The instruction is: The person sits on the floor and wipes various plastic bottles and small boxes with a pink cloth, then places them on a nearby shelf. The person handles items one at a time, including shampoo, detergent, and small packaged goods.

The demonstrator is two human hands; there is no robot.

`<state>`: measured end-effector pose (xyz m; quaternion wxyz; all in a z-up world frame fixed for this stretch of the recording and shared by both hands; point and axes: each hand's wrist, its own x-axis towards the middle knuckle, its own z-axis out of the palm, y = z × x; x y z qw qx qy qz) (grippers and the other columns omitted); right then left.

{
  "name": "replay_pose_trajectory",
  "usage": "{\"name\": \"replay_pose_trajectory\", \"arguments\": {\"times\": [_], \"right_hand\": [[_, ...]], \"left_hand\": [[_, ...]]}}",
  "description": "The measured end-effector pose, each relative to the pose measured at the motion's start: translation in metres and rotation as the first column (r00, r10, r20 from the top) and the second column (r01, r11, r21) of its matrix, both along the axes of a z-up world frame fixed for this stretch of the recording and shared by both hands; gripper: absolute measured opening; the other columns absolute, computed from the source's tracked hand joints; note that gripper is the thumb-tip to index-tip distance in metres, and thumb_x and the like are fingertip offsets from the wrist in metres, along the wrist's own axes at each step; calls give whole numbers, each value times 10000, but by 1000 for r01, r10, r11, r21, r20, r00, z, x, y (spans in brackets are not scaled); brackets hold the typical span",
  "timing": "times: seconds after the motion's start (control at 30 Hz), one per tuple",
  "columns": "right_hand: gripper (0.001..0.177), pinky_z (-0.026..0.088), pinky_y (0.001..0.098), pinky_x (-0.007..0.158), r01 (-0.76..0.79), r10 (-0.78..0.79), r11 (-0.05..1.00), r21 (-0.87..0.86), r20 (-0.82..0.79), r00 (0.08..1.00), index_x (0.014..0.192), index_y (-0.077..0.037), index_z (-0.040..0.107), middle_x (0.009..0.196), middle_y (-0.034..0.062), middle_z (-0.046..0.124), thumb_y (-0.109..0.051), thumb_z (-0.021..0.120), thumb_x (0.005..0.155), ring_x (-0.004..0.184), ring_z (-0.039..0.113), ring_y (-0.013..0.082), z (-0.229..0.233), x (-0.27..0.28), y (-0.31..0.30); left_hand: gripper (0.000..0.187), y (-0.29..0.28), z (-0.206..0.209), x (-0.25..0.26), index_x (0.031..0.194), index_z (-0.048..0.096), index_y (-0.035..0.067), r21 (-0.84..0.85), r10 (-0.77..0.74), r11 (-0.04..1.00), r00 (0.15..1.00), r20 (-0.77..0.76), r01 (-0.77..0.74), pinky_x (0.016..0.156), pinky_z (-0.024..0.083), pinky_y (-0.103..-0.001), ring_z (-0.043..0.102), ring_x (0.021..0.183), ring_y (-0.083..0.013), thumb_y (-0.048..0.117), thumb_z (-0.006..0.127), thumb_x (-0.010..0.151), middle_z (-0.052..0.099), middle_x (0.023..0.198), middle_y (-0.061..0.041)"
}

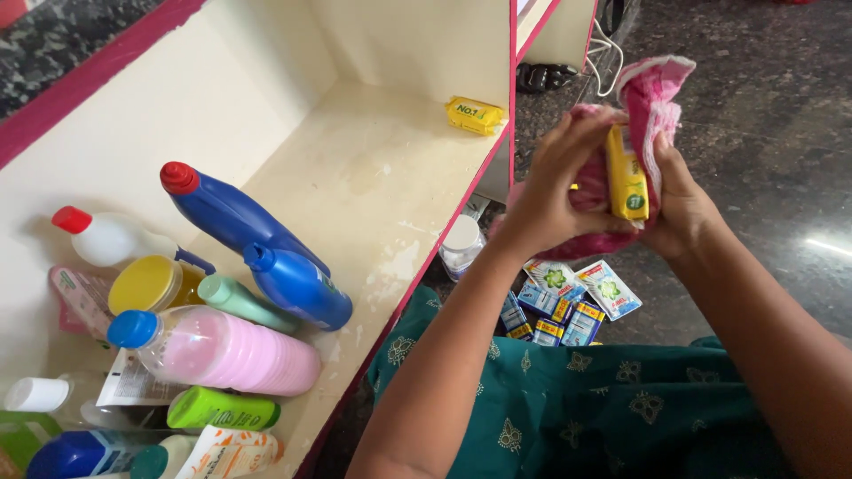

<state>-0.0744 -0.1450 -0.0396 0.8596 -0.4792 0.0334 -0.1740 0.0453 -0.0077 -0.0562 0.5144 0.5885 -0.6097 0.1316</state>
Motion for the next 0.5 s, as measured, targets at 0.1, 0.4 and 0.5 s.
{"name": "replay_pose_trajectory", "arguments": {"times": [0.1,0.4,0.5], "right_hand": [[572,594,417,901,188,-187,982,-11,-203,961,1424,-129,469,1298,156,638,-521,409,1012,1136,707,244,-4,5,-8],[363,631,334,759,411,-413,911,-39,-85,907,1309,-26,611,1090,99,711,-329,540,1124,867,744,178,12,10,-6],[351,627,392,675,408,-421,907,-108,-167,891,1244,-30,557,992,102,693,-330,488,1075,784,734,204,19,6,1]], "left_hand": [[1149,-6,-1,-6,1529,415,207,39,84,996,996,34,-85,1295,333,-577,317,1576,-412,575,944,577,302,1641,-154],[1244,-19,-1,-34,1631,192,118,-33,43,998,993,-111,-47,1261,426,-493,393,1533,-359,617,860,708,358,1606,-196],[1162,-15,4,-28,1571,347,129,2,90,996,996,-22,-90,1259,427,-491,511,1454,-316,598,898,662,515,1522,-145]]}}
